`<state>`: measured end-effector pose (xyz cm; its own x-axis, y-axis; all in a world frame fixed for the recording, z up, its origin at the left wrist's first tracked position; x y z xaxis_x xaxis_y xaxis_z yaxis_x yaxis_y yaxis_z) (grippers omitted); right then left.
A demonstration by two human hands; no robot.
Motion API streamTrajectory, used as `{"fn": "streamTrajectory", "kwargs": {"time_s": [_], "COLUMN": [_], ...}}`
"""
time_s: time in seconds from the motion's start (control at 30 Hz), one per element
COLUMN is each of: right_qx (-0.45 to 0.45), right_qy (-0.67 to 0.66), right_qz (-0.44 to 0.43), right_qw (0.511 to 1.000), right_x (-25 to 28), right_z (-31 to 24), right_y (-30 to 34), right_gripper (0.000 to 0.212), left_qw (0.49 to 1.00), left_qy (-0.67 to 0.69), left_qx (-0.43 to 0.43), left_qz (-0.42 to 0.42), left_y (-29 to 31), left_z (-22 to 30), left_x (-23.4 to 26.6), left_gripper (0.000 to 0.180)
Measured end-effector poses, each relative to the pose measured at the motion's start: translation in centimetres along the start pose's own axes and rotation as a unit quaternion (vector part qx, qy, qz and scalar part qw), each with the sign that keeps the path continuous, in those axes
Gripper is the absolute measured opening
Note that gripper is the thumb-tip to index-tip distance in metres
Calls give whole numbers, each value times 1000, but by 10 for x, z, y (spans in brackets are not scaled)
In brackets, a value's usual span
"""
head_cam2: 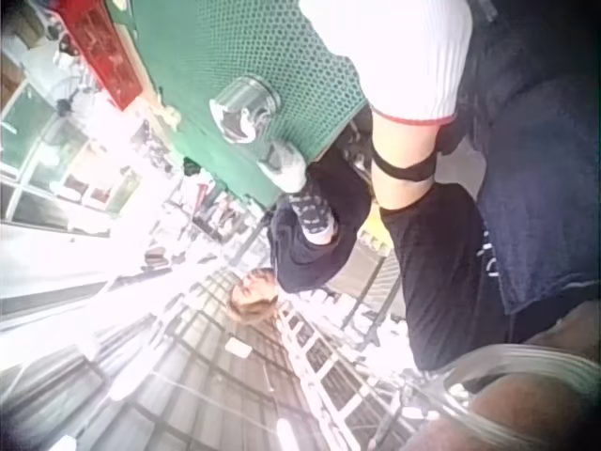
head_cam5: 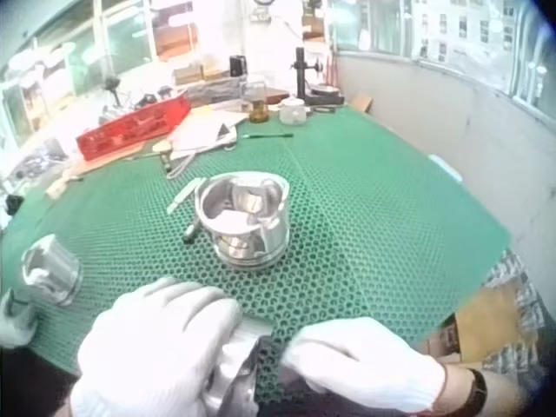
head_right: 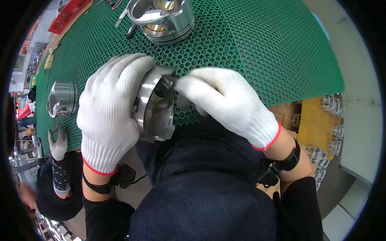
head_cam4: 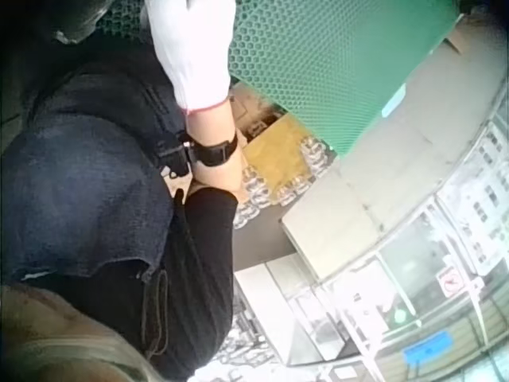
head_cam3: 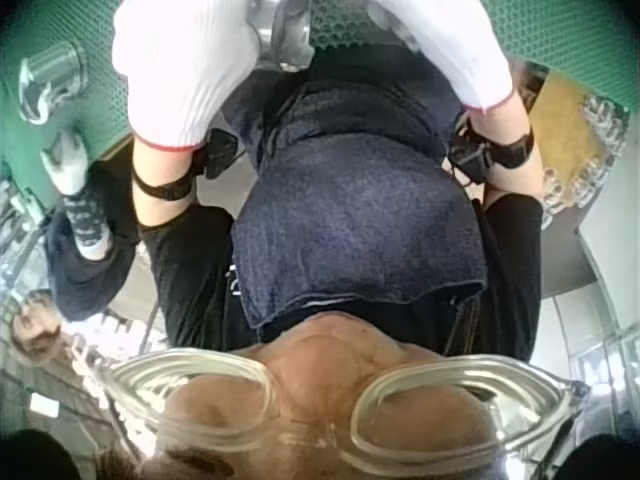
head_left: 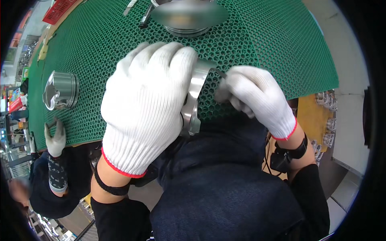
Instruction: Using a small pick tool to clean or inspect the ring grooves on engine pistons.
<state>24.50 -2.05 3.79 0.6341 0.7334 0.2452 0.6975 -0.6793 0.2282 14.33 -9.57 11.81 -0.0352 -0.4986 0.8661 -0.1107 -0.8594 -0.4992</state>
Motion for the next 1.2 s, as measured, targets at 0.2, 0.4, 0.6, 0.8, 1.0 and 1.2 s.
{"fn": "streamTrajectory", "kwargs": {"time_s": [0.2,0.4,0.6,0.8,1.0,1.2], "right_qx": [260,382,357,402,293,283], "right_qy": [132,364,277,327,372,421], "right_qz": [18,65,98,-19,157,251], "right_qw": [956,847,887,855,867,824], "right_x": [-24,-39,-15,-62,-17,19], "right_z": [-30,-51,-47,-27,24,51], "right_y": [19,61,57,89,101,92], "right_gripper": [25,20,9,16,7,11], "left_qw": [996,992,991,995,936,816], "left_qy": [2,-54,-53,-38,259,121], "left_qx": [49,-12,-20,19,239,545], "left_qz": [-70,-110,-120,-89,-20,152], "left_y": [-7,-17,-12,41,181,377], "left_z": [-2,4,12,7,-162,-393], "left_x": [-5,-4,-16,1,15,74], "left_gripper": [35,30,26,25,61,61]}}
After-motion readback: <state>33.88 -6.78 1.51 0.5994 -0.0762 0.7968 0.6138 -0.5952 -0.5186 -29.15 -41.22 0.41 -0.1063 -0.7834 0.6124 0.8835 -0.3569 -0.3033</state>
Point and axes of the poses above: each hand's wrist, its own y-axis away from the middle knuckle, its own x-axis out of the back of the hand, z = x × y, the point moved 9 cm from there along -y, towards the middle knuckle, and after that the axes turned 7 degrees about z, right-handed, at the moved point
